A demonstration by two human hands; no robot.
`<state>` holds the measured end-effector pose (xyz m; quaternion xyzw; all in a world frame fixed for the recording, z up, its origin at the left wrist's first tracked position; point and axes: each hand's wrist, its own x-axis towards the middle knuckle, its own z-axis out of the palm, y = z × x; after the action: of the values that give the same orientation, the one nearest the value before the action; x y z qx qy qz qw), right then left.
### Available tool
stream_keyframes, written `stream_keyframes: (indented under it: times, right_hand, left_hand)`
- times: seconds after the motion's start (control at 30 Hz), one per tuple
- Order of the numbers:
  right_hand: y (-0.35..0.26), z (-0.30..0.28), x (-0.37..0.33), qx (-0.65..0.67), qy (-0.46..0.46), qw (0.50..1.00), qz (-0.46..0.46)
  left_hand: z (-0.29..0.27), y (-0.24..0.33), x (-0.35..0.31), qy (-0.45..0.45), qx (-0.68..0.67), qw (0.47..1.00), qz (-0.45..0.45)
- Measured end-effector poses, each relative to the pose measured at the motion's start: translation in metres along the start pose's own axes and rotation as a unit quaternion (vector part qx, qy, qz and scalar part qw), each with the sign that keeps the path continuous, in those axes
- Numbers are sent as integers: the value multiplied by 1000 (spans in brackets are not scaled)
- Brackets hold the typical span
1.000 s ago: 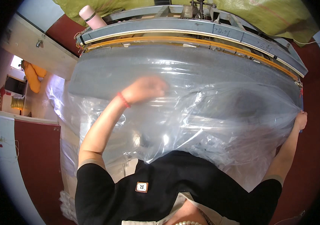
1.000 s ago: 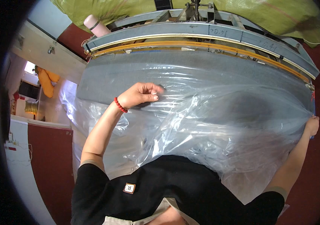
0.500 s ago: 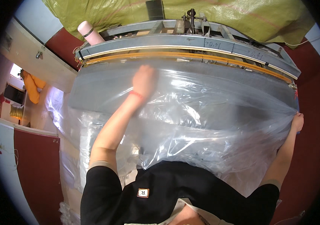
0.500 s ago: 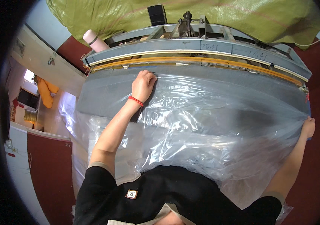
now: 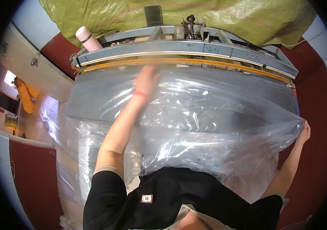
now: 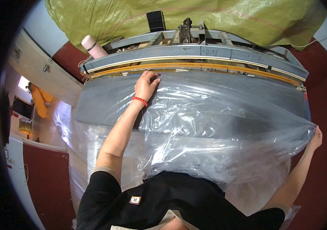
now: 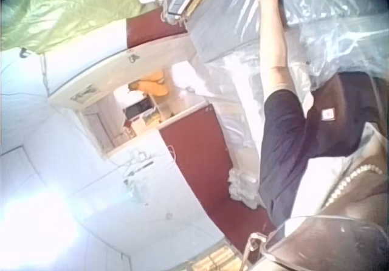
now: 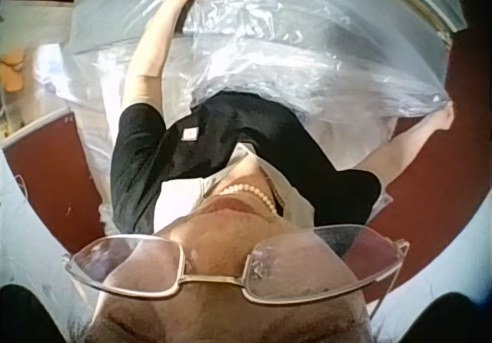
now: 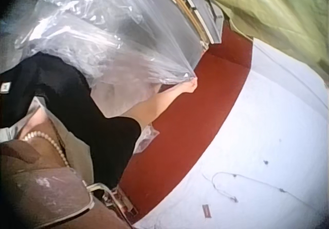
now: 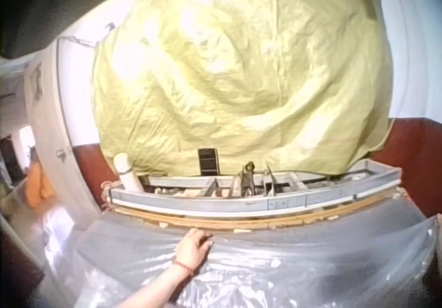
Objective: The recorder is using a heat-sealing machine to seal large plastic bags.
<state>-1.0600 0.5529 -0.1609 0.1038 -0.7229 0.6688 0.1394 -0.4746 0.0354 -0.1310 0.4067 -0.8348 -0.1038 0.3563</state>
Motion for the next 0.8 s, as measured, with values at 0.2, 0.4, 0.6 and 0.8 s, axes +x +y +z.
stream_keyframes:
  times: [0.2, 0.4, 0.6, 0.8]
  right_hand:
    - [-8, 1, 27, -5, -27, 998, 50]
    - [-57, 102, 10, -19, -89, 995, -32]
    - [-11, 235, -57, -58, -97, 989, -98]
    - [-33, 287, -64, -2, -94, 994, -53]
  left_hand:
    - [-28, -27, 26, 61, -99, 992, 45]
    - [-71, -29, 42, 198, -415, 873, -165]
    - [-37, -152, 19, 227, -265, 907, -237]
    - [-34, -184, 43, 238, -257, 908, -229]
